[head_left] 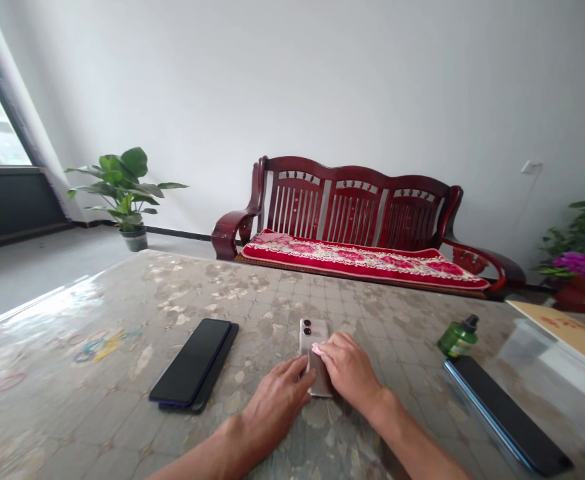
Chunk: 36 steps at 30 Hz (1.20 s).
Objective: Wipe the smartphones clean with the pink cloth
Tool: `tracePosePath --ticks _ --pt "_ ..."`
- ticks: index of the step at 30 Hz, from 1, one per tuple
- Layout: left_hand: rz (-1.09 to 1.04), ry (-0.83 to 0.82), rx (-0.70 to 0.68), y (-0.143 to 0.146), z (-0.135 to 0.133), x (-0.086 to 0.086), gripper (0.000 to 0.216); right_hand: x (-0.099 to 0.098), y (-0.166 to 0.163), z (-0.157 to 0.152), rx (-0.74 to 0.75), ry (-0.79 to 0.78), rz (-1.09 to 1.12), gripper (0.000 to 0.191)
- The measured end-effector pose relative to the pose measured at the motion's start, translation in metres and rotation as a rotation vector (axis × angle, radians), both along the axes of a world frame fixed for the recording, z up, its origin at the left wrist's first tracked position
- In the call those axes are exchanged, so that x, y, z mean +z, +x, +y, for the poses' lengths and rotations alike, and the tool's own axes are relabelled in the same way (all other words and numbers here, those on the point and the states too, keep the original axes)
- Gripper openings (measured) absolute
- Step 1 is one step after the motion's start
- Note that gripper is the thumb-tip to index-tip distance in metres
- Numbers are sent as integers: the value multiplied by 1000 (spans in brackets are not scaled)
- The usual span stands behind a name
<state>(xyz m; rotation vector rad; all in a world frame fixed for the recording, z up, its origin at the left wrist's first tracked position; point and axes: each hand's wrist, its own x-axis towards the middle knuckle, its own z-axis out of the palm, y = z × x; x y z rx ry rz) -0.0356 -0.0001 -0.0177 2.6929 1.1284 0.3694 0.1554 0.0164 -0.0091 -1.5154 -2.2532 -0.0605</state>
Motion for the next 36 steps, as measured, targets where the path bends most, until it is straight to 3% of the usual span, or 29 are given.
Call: tracePosePath --ticks 5,14,24,31,36 --pt "-30 -10 -22 0 0 2 36 -4 4 0 24 -18 10 28" --pt "-36 -32 -64 -3 3 8 29 -10 7 56 -95 14 26 25" --pt "-50 -2 -83 -3 3 10 25 -3 9 11 53 -50 60 30" --pt "-97 -36 -154 -4 6 14 22 -7 22 45 -65 -26 81 30" --pt "-139 -45 -172 -6 8 12 17 -7 19 29 26 -24 93 32"
